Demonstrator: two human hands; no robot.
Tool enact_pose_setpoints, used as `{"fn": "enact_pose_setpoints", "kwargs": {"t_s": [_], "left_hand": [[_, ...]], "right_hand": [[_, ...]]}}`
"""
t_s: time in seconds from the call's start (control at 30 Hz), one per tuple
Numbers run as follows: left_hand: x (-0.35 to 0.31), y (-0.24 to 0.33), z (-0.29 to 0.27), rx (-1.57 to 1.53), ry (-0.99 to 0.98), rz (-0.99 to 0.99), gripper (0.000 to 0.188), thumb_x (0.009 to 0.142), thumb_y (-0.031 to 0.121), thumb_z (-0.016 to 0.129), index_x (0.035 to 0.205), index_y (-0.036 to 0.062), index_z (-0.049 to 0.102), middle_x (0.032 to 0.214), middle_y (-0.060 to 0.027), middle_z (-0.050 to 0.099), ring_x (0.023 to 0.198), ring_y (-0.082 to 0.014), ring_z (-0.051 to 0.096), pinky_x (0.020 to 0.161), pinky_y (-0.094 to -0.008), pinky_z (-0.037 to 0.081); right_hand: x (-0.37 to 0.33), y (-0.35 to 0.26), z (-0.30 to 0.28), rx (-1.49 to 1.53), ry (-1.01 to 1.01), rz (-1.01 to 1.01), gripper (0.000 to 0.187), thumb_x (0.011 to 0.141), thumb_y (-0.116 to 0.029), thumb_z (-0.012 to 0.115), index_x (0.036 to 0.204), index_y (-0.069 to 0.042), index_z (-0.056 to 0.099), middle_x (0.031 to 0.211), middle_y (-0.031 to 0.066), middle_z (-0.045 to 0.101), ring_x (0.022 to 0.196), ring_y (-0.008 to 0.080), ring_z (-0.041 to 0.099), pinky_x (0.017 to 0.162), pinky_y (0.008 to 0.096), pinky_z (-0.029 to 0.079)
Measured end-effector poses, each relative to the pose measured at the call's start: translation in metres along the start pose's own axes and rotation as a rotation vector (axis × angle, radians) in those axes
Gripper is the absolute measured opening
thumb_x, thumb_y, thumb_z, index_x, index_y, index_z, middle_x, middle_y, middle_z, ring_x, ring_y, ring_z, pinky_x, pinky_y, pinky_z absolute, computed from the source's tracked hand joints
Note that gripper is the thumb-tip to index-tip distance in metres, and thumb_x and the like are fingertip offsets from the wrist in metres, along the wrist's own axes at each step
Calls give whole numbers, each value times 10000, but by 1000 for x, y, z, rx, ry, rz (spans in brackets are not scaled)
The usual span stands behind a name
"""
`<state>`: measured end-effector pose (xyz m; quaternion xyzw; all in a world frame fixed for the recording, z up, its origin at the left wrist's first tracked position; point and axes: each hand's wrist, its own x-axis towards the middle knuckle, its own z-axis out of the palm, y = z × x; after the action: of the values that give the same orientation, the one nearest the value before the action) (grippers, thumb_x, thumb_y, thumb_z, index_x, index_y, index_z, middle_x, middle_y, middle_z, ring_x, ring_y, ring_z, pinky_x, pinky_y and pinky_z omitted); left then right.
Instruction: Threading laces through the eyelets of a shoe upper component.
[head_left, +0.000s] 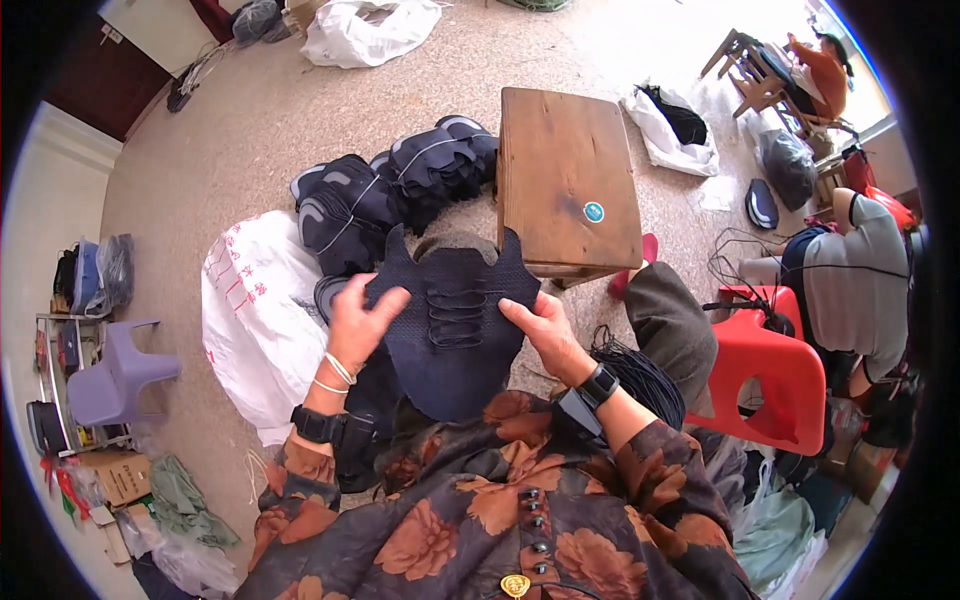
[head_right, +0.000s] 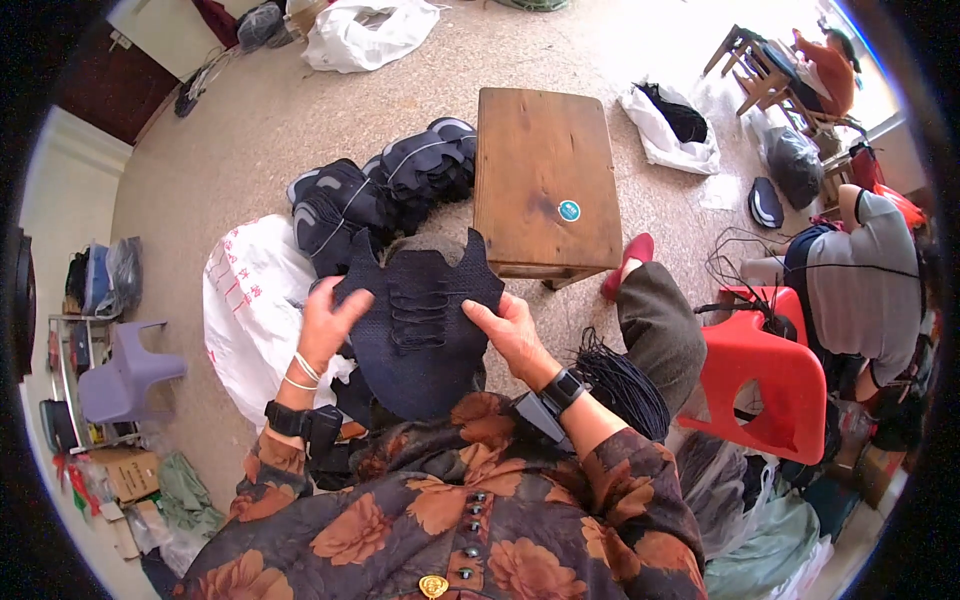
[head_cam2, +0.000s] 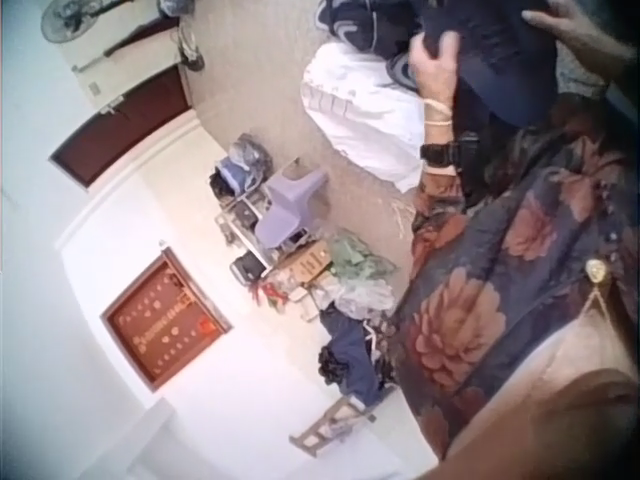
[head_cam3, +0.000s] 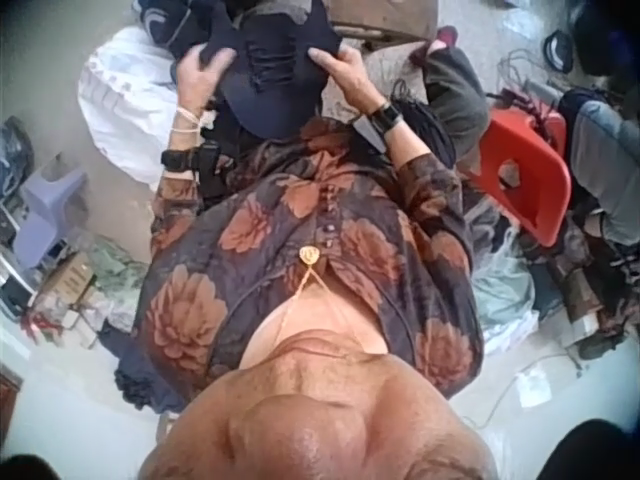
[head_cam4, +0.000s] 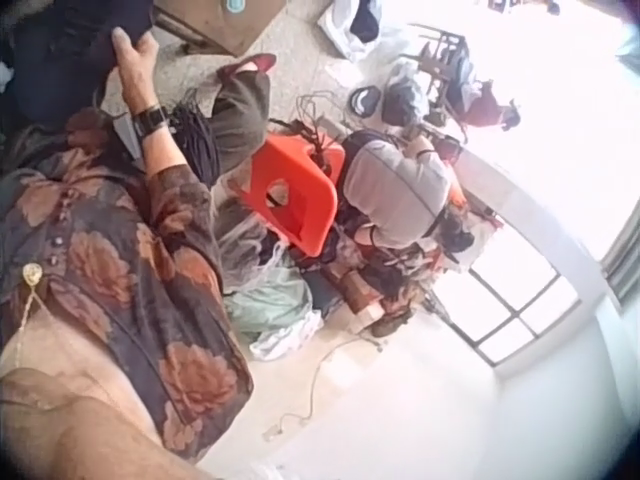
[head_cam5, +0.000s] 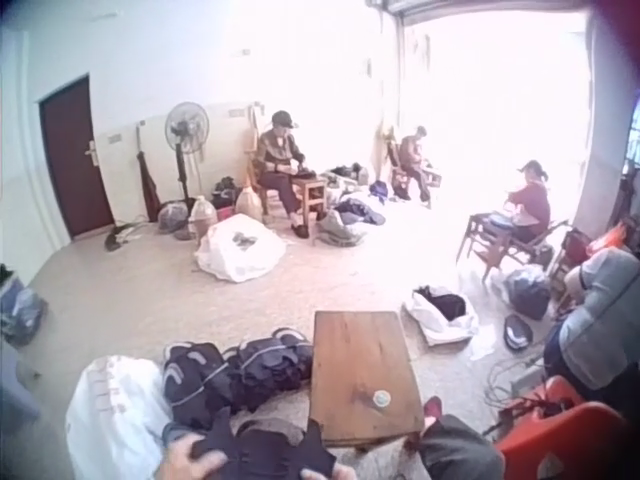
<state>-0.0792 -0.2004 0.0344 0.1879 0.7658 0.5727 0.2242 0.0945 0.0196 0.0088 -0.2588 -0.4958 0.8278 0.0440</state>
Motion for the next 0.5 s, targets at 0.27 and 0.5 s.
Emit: {"fn": "enact_pose_setpoints", "kwargs": {"t_s": [0.27, 0.5], "left_hand": [[-4, 59, 58, 367, -84, 548, 151, 847, 1, 718, 978, 53, 664, 926, -110, 618, 801, -300, 663, 701, -375, 538], [12, 20, 60, 191, -237, 428, 209, 833, -52, 721, 1016, 35, 669, 914, -47, 558, 821, -162, 598, 726, -275, 496]], "right_hand": [[-6, 8, -4, 70, -9, 5, 181, 992, -139, 656, 1131, -29, 694, 1042, -4, 721, 894, 62, 651, 800, 239, 535], [-9, 12, -12, 85, -27, 16, 181, 1003, -142, 634, 1120, -19, 696, 1028, -18, 712, 881, 55, 632, 785, 240, 520]]}}
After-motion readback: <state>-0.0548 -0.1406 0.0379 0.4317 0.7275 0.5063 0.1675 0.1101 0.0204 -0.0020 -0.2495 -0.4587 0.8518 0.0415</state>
